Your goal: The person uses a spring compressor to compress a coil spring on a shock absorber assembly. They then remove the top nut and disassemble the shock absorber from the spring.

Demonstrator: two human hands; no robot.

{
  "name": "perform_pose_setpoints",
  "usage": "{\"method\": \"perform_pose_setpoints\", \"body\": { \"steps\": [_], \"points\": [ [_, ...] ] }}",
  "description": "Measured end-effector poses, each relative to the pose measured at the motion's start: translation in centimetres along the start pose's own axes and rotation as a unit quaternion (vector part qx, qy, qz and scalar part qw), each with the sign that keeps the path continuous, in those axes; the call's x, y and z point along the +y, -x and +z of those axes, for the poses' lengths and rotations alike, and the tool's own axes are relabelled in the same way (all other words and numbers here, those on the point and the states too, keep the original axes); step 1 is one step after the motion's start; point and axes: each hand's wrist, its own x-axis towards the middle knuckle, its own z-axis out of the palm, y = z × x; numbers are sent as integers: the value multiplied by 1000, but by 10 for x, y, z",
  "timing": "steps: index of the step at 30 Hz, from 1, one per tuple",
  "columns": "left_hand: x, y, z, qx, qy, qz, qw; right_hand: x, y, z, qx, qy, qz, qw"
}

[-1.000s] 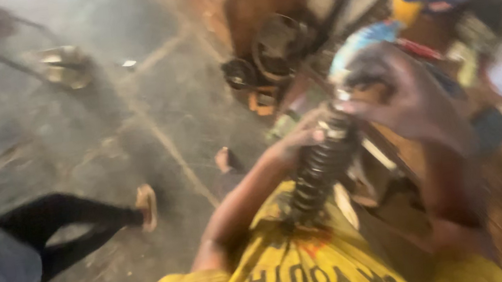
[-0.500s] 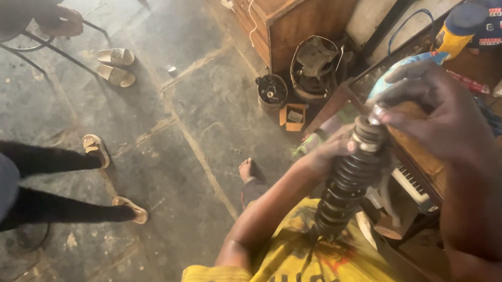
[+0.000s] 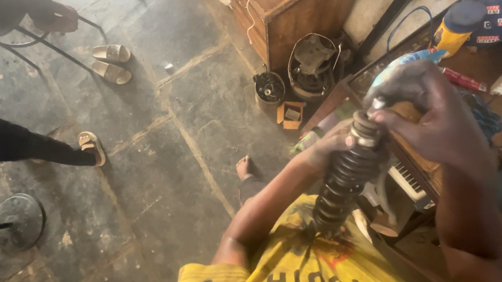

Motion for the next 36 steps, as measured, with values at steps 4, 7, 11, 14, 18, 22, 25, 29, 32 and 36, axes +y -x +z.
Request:
{"method": "perform_pose_setpoints", "body": {
  "steps": [4, 7, 11, 14, 18, 22, 25, 29, 32, 36],
  "points": [
    [2, 1, 2, -26, 9, -1, 1000, 2, -5, -4, -34, -23, 45, 998],
    [0, 0, 1, -16, -7, -1, 1000, 6, -3, 0, -27, 90, 20, 995],
    [-2, 3, 0, -19, -5, -2, 1000, 6, 4, 6, 6, -9, 53, 999],
    [0, 6, 2, -23, -5, 6, 1000, 5, 4, 2, -5, -134, 100, 986],
    [0, 11, 5, -21, 15, 9, 1000, 11, -1, 0, -58, -175, 96, 978],
    [-2, 15, 3, -8, -11, 15, 1000, 9, 2, 6, -19, 13, 40, 999],
    [-3, 16, 2, -3, -21, 5, 1000, -4, 14, 12, 4, 191, 93, 977],
    [-2, 16, 6, -6, -5, 2, 1000, -15, 14, 11, -29, 116, 92, 988],
    [-3, 20, 10, -22, 9, 0, 1000, -9, 4, 1, -100, -40, 62, 992],
    [-3, 21, 14, -13, 14, 10, 1000, -2, 9, -4, -84, -117, 83, 986]
  ]
}}
